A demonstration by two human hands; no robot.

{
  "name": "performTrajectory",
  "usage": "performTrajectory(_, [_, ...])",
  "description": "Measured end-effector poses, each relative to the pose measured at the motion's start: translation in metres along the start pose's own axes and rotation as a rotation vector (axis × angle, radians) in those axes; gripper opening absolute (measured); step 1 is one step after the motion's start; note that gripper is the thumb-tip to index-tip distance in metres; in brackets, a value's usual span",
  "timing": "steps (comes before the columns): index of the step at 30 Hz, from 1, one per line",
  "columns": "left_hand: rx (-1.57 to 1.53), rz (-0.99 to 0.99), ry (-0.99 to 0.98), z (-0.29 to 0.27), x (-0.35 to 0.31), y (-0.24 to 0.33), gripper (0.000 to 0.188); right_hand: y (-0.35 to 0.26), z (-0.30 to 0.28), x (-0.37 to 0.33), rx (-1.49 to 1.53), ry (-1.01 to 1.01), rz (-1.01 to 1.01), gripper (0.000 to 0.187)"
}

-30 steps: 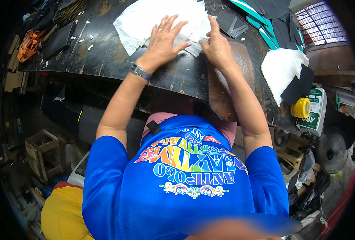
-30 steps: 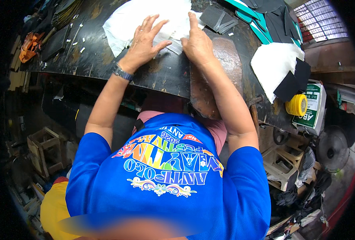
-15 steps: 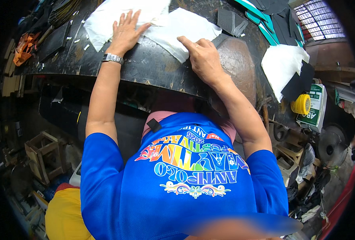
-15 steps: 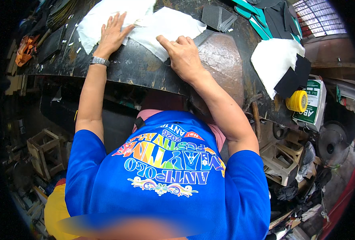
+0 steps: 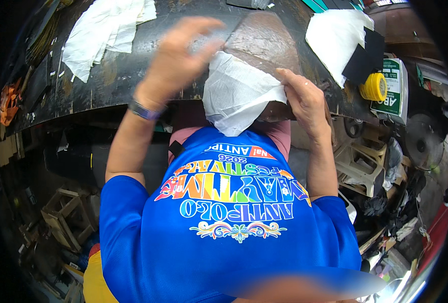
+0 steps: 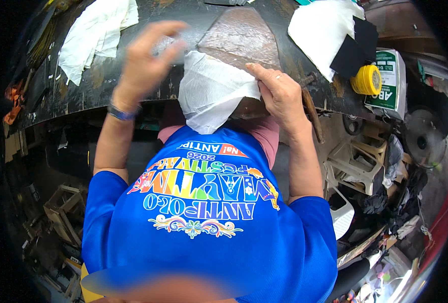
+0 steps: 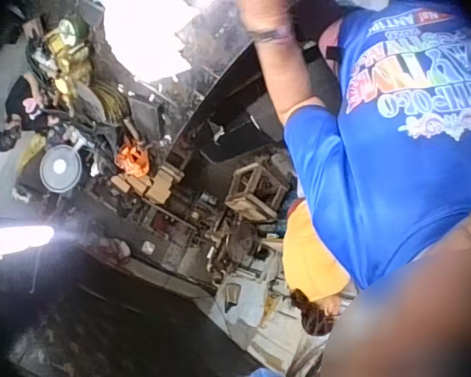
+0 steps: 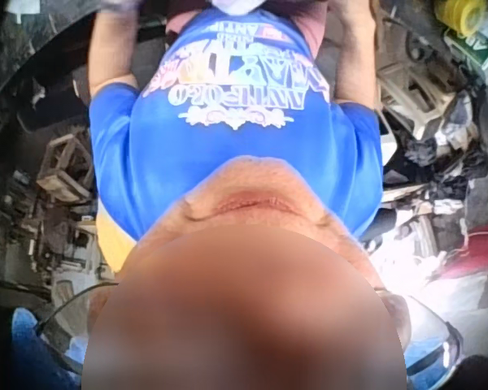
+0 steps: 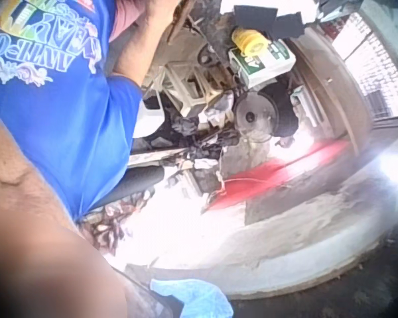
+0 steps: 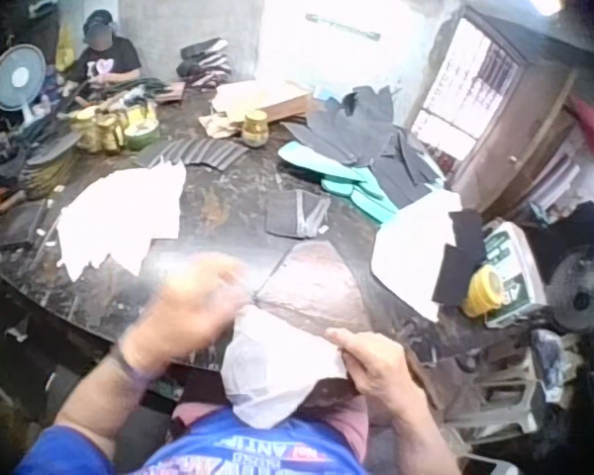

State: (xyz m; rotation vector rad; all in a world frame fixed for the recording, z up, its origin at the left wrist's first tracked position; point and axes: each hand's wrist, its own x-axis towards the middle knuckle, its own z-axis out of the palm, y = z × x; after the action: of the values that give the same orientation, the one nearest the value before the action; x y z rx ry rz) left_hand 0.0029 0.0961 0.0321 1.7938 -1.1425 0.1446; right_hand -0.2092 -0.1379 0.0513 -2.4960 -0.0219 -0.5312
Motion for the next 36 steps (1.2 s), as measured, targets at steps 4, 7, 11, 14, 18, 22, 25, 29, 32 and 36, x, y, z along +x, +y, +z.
performTrajectory(4, [0.064,-0.006,-0.366,0.063,-0.018,0.052,0.034,0.008,0.008,-0.02,0.089,0.077,0.124,0.044])
performTrajectory(7, [0.108,0.111,-0.252,0.078,-0.02,0.047,0.041,0.01,0.003,-0.029,0.245,0.095,0.213,0.045])
performTrajectory(11, [0.134,0.245,-0.389,0.083,-0.005,0.028,0.062,0.009,0.002,-0.032,0.473,0.172,0.36,0.05])
performTrajectory(14, [0.134,0.267,-0.489,0.082,0.007,0.019,0.074,0.008,0.007,-0.028,0.404,0.169,0.423,0.064])
performTrajectory(18, [0.112,0.241,-0.545,0.08,0.019,0.007,0.07,0.005,0.008,-0.026,0.129,0.027,0.361,0.088])
performTrajectory(22, [0.191,0.253,-0.493,0.083,0.028,-0.012,0.058,-0.003,0.006,-0.029,0.194,0.057,0.4,0.095])
performTrajectory(25, [0.284,0.226,-0.504,0.085,0.031,-0.029,0.055,-0.009,0.006,-0.03,0.158,0.028,0.388,0.094])
performTrajectory(29, [0.328,0.163,-0.364,0.087,0.035,-0.049,0.052,-0.014,0.007,-0.034,0.122,0.01,0.417,0.091])
performTrajectory(32, [0.24,0.036,-0.38,0.084,0.044,-0.061,0.051,-0.015,0.01,-0.039,0.185,0.059,0.488,0.088])
performTrajectory(36, [0.175,0.062,-0.23,0.084,0.061,-0.06,0.038,-0.016,0.02,-0.045,0.166,0.206,0.465,0.087])
